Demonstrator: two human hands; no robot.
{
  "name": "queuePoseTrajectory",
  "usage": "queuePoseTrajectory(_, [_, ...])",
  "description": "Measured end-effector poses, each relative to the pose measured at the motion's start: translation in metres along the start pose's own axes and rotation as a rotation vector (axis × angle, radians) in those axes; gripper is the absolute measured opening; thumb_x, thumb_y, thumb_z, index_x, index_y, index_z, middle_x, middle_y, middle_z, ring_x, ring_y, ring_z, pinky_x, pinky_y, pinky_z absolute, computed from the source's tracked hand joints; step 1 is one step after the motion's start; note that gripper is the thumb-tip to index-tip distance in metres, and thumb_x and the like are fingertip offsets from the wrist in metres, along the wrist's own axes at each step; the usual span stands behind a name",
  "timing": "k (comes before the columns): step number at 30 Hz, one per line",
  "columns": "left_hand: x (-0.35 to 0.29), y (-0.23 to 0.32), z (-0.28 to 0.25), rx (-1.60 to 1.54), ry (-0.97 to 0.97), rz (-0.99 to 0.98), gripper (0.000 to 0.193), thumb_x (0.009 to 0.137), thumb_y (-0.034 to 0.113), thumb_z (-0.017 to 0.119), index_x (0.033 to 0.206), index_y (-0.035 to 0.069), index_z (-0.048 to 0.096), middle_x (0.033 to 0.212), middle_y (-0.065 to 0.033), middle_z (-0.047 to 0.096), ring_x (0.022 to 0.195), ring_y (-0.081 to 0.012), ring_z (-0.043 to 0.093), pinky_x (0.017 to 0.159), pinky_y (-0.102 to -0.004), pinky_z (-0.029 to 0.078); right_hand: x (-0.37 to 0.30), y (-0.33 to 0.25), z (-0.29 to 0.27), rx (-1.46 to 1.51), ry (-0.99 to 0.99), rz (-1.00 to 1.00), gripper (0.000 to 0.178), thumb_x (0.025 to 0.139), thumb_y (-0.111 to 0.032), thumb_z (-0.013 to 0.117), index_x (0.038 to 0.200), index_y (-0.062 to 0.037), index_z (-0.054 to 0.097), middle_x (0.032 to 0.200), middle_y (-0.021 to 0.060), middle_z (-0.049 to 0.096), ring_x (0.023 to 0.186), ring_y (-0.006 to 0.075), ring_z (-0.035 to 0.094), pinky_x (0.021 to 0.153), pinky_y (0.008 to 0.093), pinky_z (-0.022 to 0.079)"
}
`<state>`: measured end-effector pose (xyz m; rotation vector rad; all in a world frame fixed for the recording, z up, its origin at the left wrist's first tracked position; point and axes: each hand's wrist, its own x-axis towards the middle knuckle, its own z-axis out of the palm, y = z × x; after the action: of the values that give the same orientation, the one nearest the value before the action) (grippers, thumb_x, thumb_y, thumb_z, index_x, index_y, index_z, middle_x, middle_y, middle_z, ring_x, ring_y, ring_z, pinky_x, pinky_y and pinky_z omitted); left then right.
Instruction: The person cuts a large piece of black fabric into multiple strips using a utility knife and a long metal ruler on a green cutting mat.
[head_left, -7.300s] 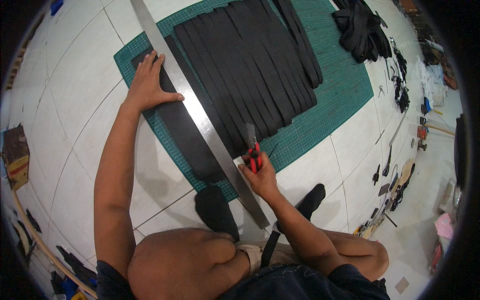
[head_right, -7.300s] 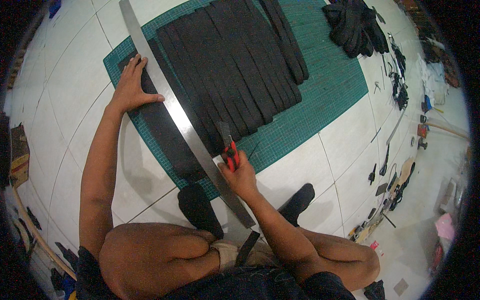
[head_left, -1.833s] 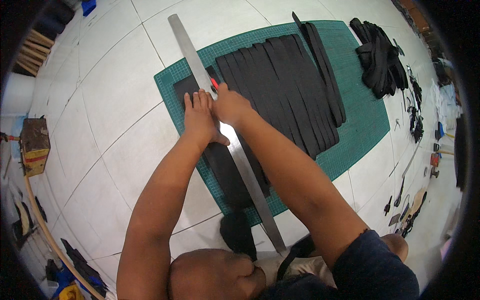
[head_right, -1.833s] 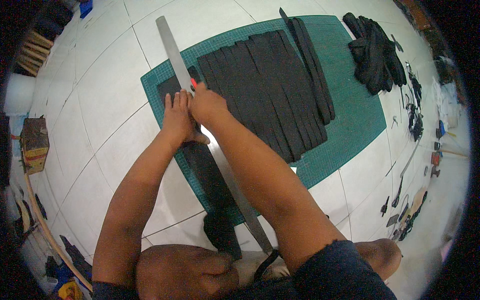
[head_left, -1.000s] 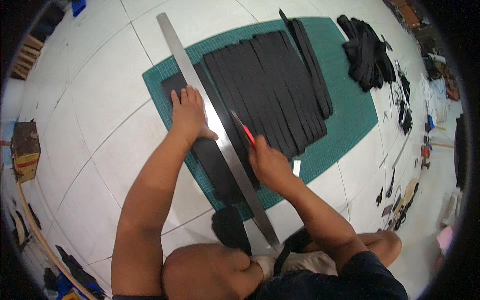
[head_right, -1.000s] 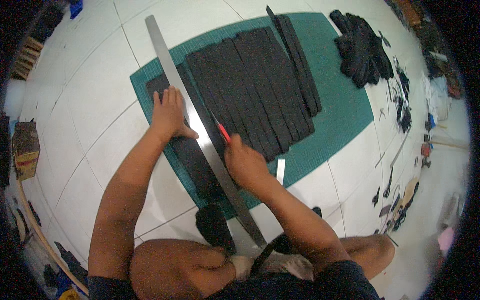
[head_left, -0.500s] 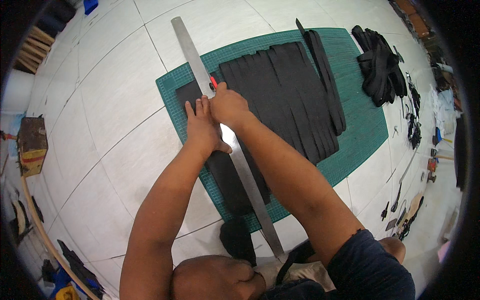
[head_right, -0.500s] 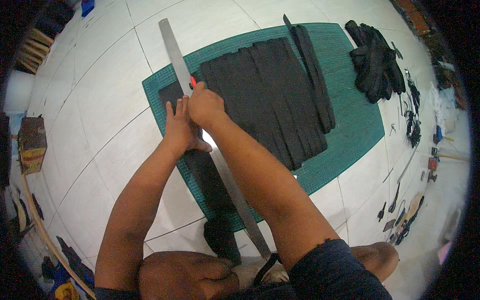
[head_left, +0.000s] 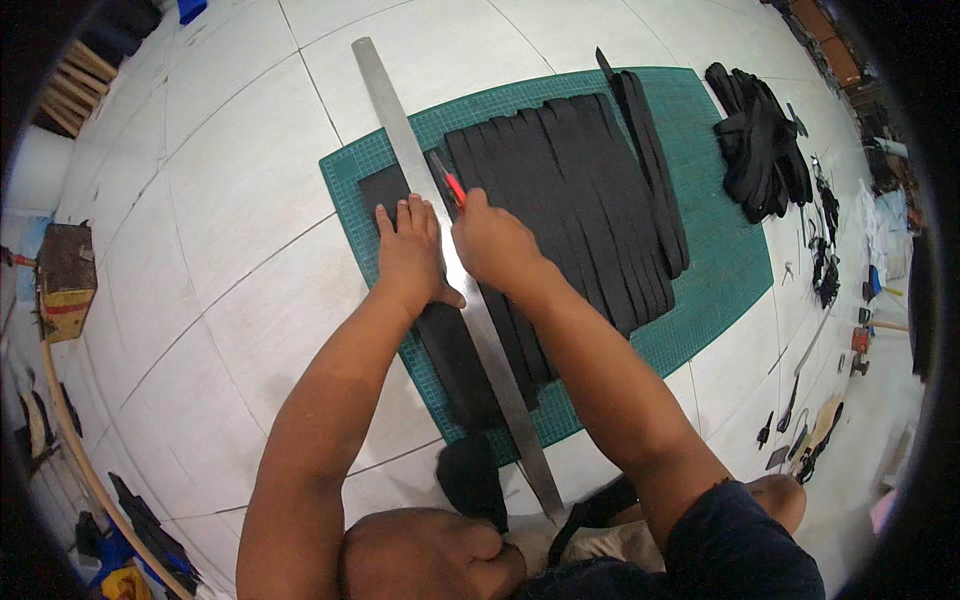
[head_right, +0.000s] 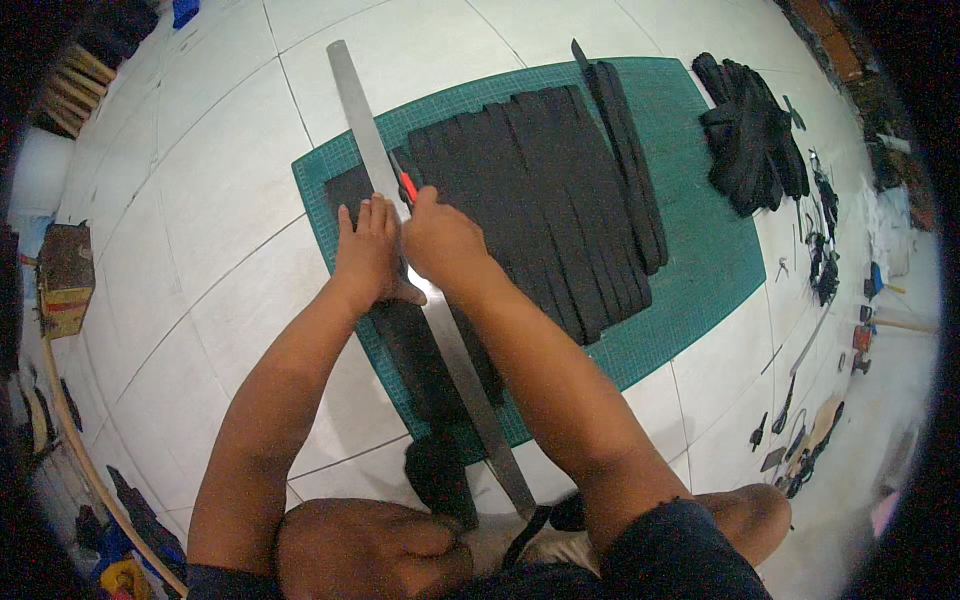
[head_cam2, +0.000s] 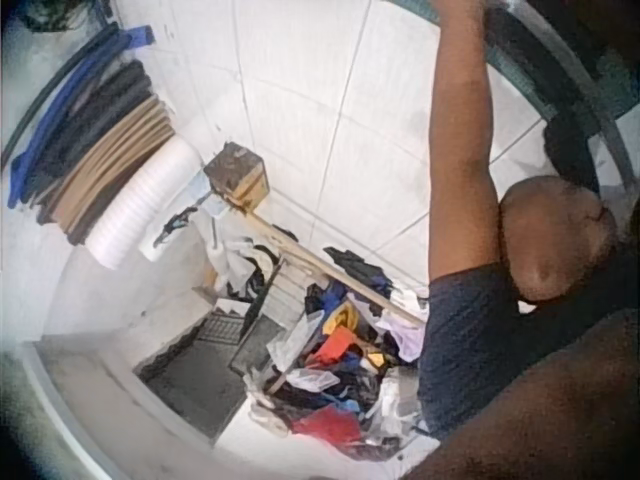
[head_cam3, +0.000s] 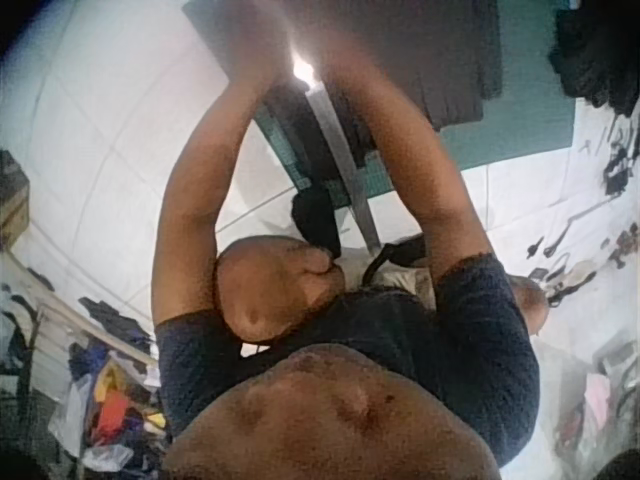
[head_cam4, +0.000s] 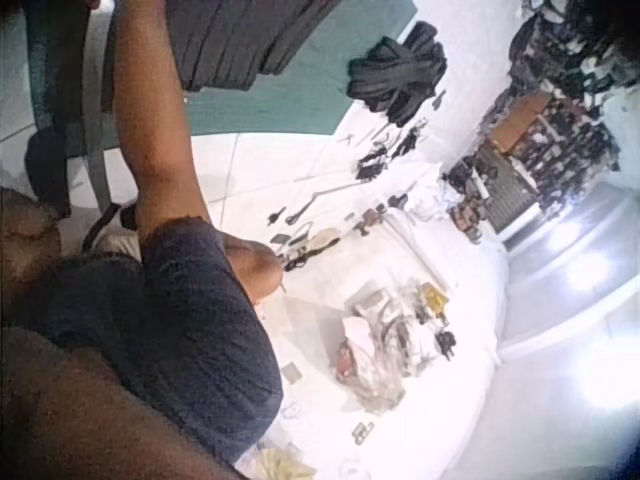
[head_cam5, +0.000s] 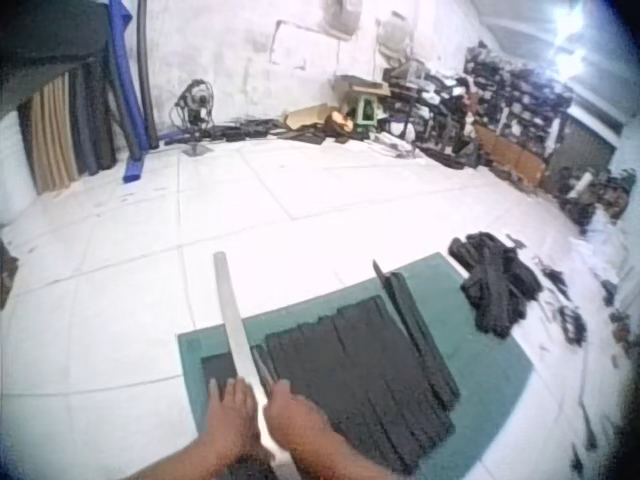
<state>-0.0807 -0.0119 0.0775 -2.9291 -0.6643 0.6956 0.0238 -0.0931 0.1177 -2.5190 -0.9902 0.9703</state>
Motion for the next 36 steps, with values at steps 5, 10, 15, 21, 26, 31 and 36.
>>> queuePoseTrajectory(5, [0.003,0.003,-0.002,0.010,-0.049,0.015,0.156,0.042,0.083,0.079,0.155,-0.006,0.020,0.160,-0.0234,0.027,0.150,-0.0368,0.026,0.119,-0.0614,0.016,0.039,-0.018,0.002,0.049,0.057,-0.023,0.037,0.096,-0.025,0.055,0.115,0.0048,0.044,0.106,0.0329,0.066,0.105,0.0467,0.066,0.094,0.0529,0.050])
queuePoseTrajectory(10, [0.003,0.000,0.000,0.019,-0.082,0.020,0.155,0.046,0.084,0.078,0.159,-0.001,0.014,0.162,-0.0228,0.025,0.151,-0.0371,0.024,0.119,-0.0628,0.014,0.053,-0.023,0.013,0.029,0.046,-0.026,0.041,0.095,-0.028,0.057,0.116,0.0045,0.044,0.109,0.0321,0.066,0.108,0.0458,0.065,0.095,0.0515,0.050])
queuePoseTrajectory(15, [0.003,0.000,0.000,0.016,-0.083,0.018,0.154,0.046,0.084,0.077,0.158,0.000,0.015,0.163,-0.0227,0.023,0.152,-0.0379,0.021,0.118,-0.0636,0.015,0.060,-0.021,0.024,-0.007,0.066,-0.019,0.042,0.097,-0.031,0.057,0.118,0.0033,0.047,0.113,0.0294,0.067,0.109,0.0431,0.067,0.096,0.0520,0.050])
queuePoseTrajectory(21, [0.001,0.000,-0.007,0.008,-0.097,0.032,0.151,0.047,0.084,0.077,0.157,-0.002,0.019,0.163,-0.0243,0.021,0.152,-0.0391,0.020,0.119,-0.0633,0.015,0.055,-0.016,0.018,0.012,0.028,-0.072,0.044,0.098,-0.032,0.055,0.121,0.0040,0.044,0.113,0.0321,0.065,0.110,0.0455,0.065,0.095,0.0526,0.049])
queuePoseTrajectory(26, [0.000,-0.002,0.000,-0.027,-0.104,0.012,0.153,0.047,0.083,0.079,0.156,-0.006,0.018,0.162,-0.0264,0.021,0.151,-0.0399,0.021,0.120,-0.0624,0.016,-0.018,0.019,0.034,-0.003,-0.108,-0.013,0.033,0.097,-0.020,0.050,0.121,0.0022,0.043,0.107,0.0335,0.066,0.103,0.0485,0.065,0.091,0.0553,0.050])
queuePoseTrajectory(31, [-0.004,-0.005,-0.003,-0.056,-0.018,0.006,0.152,0.043,0.077,0.084,0.154,-0.009,0.023,0.160,-0.0249,0.027,0.150,-0.0374,0.026,0.119,-0.0625,0.018,-0.152,0.074,0.055,0.005,-0.238,0.114,0.024,0.097,-0.017,0.049,0.114,-0.0008,0.041,0.091,0.0303,0.067,0.087,0.0492,0.067,0.077,0.0572,0.053])
queuePoseTrajectory(36, [0.001,0.002,-0.005,-0.070,-0.050,0.004,0.152,0.044,0.075,0.086,0.154,-0.008,0.022,0.161,-0.0252,0.025,0.152,-0.0364,0.023,0.120,-0.0612,0.019,-0.284,0.136,0.078,-0.053,-0.327,0.180,0.019,0.097,-0.017,0.047,0.108,-0.0020,0.042,0.087,0.0283,0.067,0.080,0.0479,0.068,0.071,0.0574,0.053])
